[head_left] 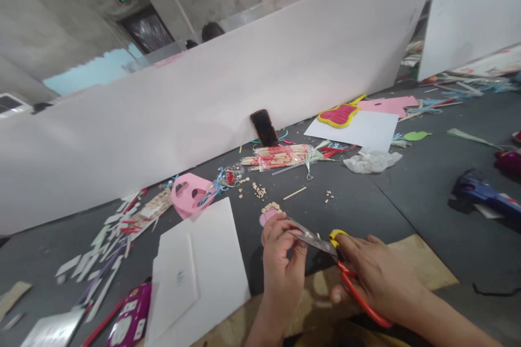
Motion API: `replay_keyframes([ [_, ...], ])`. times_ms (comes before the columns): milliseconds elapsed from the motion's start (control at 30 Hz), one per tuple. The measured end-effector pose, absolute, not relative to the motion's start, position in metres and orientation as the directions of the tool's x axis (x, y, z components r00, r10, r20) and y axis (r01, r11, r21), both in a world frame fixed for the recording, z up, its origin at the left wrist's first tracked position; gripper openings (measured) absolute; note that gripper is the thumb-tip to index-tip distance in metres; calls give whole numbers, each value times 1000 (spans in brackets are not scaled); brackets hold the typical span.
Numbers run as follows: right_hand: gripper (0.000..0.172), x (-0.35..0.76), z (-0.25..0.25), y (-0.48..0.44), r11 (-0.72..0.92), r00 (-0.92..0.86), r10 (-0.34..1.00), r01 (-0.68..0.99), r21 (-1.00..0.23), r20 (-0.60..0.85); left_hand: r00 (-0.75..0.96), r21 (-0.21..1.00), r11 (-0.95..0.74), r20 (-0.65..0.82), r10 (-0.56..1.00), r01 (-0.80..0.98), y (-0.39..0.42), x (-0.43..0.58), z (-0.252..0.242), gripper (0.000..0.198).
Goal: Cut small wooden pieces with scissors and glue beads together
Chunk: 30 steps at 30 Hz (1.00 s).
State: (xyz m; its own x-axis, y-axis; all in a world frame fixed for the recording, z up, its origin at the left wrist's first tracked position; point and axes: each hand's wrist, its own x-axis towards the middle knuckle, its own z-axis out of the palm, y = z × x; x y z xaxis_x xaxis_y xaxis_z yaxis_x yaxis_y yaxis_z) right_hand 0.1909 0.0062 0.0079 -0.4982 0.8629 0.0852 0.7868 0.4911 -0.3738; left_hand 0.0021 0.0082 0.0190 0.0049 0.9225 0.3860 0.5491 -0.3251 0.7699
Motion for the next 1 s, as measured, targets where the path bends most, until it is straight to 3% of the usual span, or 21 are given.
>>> replay_keyframes([
  [400, 20, 190, -7, 0, 520, -499, 854, 825, -222, 146, 3, 840, -255, 290, 957, 479, 7, 3, 21, 18],
  [533, 21, 190, -6, 0, 483, -478, 874, 836, -260, 88, -19, 796, -268, 331, 944, 543, 5, 4, 18, 8],
  [733, 19, 190, 1, 1, 490, -496, 865, 808, -327, 70, -28, 701, -331, 448, 894, 632, 4, 4, 16, 12],
  [867, 26, 192, 5, 2, 484, -500, 864, 793, -369, 58, -16, 716, -341, 442, 897, 609, 4, 4, 19, 15],
  [1000, 18, 193, 4, 1, 479, -488, 871, 810, -337, 65, 1, 764, -329, 395, 919, 556, 5, 2, 18, 16],
])
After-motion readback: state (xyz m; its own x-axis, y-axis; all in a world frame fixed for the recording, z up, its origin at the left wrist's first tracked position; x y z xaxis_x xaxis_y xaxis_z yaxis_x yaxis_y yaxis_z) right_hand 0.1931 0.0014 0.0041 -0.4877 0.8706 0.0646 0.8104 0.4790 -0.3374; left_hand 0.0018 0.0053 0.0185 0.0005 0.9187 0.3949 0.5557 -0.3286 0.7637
